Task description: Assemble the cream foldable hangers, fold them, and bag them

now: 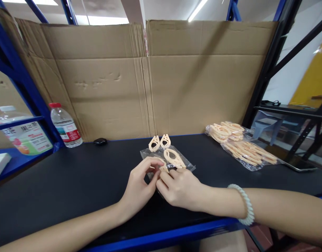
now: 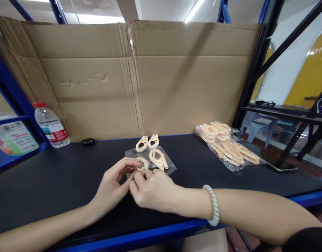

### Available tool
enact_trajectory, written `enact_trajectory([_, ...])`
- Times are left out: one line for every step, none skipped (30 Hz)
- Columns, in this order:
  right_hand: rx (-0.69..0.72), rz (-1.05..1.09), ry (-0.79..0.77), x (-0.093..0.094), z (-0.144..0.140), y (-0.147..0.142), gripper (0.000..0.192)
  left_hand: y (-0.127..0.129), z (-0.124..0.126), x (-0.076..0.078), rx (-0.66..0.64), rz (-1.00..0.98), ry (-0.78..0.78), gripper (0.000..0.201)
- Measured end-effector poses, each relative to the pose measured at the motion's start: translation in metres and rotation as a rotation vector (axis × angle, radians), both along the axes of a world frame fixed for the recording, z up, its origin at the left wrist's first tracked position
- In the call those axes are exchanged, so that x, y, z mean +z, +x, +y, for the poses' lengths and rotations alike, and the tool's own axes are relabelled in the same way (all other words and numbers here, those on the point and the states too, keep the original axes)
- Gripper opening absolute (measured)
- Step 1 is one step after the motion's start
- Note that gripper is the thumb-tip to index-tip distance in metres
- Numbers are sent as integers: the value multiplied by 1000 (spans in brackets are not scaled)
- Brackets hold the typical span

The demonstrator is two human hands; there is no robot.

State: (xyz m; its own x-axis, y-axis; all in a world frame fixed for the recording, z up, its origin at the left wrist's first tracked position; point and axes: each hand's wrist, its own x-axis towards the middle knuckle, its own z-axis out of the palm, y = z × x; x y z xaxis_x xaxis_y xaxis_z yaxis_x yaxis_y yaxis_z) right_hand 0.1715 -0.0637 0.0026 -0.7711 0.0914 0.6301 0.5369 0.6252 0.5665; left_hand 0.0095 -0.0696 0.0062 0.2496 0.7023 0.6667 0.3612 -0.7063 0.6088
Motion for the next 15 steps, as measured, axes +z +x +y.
enact_trajectory([18, 1, 11, -3, 4, -2, 16, 0, 0, 0, 1, -4, -9, 19])
enact_trajectory([29, 1, 19, -6, 7, -3, 18, -1, 1, -1, 5, -5, -22, 18])
enact_trajectory([33, 0, 20, -9, 7, -3, 19, -1, 1, -1, 9, -2, -38, 17])
enact_trajectory([28, -1, 9, -10, 6, -3, 20, -2, 2, -2, 12, 4, -52, 16])
enact_trajectory([22, 0, -10, -10, 4, -1, 20, -3, 2, -3, 15, 12, -61, 15])
enact_trajectory([31, -1, -31, -8, 0, 2, 21, -3, 3, -3, 16, 20, -64, 15])
enact_trajectory([65, 4, -54, -3, -2, 6, 21, -4, 3, -3, 17, 27, -62, 16])
enact_trajectory([116, 23, -83, 3, -3, 10, 22, -4, 4, -3, 15, 35, -58, 16])
enact_trajectory([174, 62, -116, 12, -1, 15, 21, -4, 4, -3, 11, 45, -55, 16])
enact_trajectory([236, 117, -158, 23, 5, 19, 21, -4, 4, -2, 5, 56, -54, 15])
enact_trajectory([250, 202, -226, 35, 15, 23, 21, -4, 4, -1, -2, 71, -51, 15])
enact_trajectory([234, 274, -286, 46, 30, 26, 22, -4, 3, 1, -9, 87, -44, 16])
enact_trajectory([198, 292, -364, 56, 49, 27, 27, -3, 3, 2, -16, 108, -38, 17])
enact_trajectory([146, 260, -462, 64, 69, 27, 31, -2, 2, 4, -21, 130, -30, 18])
enact_trajectory([88, 212, -573, 68, 89, 26, 33, -2, 0, 5, -26, 151, -23, 20])
